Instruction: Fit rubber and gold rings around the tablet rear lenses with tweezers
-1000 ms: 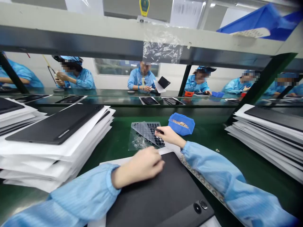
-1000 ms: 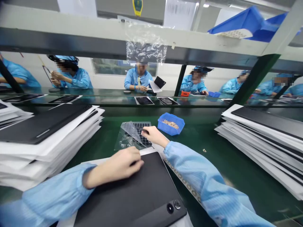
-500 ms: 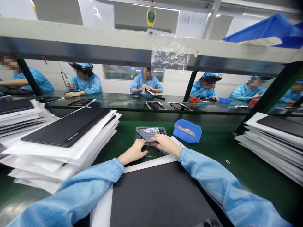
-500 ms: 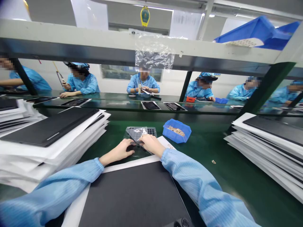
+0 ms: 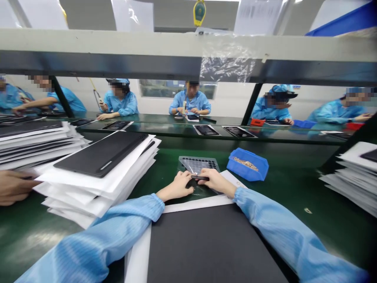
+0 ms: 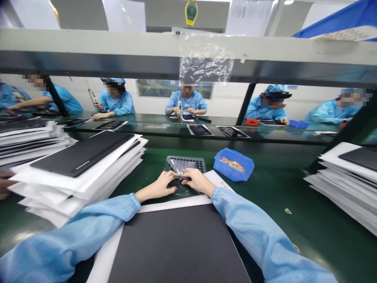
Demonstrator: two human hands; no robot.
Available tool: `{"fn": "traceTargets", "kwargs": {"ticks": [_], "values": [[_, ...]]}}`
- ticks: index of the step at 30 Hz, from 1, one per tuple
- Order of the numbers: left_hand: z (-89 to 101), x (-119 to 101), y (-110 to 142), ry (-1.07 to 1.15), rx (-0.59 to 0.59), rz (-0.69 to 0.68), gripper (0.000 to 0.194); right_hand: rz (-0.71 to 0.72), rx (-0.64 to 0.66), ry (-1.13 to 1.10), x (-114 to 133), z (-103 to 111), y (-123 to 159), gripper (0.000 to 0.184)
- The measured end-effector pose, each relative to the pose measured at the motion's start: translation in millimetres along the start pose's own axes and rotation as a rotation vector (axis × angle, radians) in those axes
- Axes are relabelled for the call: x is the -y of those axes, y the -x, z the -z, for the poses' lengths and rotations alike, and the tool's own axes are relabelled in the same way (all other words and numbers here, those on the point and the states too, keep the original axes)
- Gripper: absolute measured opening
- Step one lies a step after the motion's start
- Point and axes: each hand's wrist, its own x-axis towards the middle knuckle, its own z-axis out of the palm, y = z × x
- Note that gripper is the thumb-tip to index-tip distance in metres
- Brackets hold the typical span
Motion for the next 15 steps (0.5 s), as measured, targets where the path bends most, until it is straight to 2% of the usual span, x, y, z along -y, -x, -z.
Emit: {"fn": "traceTargets", "kwargs": {"ticks": [6,12,15], "values": [[0.2,7.1,-9.0,-0.043,0.062,0.011,0.031,0.045,0.014,-0.009,-3.8,-3.1,-1.7,0.019],[-1.1,11.7,-11.7,-0.050,0.057,0.003,0.030,0.059,0.063,0.071,-8.5,-9.7,-5.4,0.029],[-1.2,12.3,-12.0,-0.043,0.045,-0.008,0.032,0.057,0.070,0.094,-6.6,-9.9,-5.1,0.027]]}}
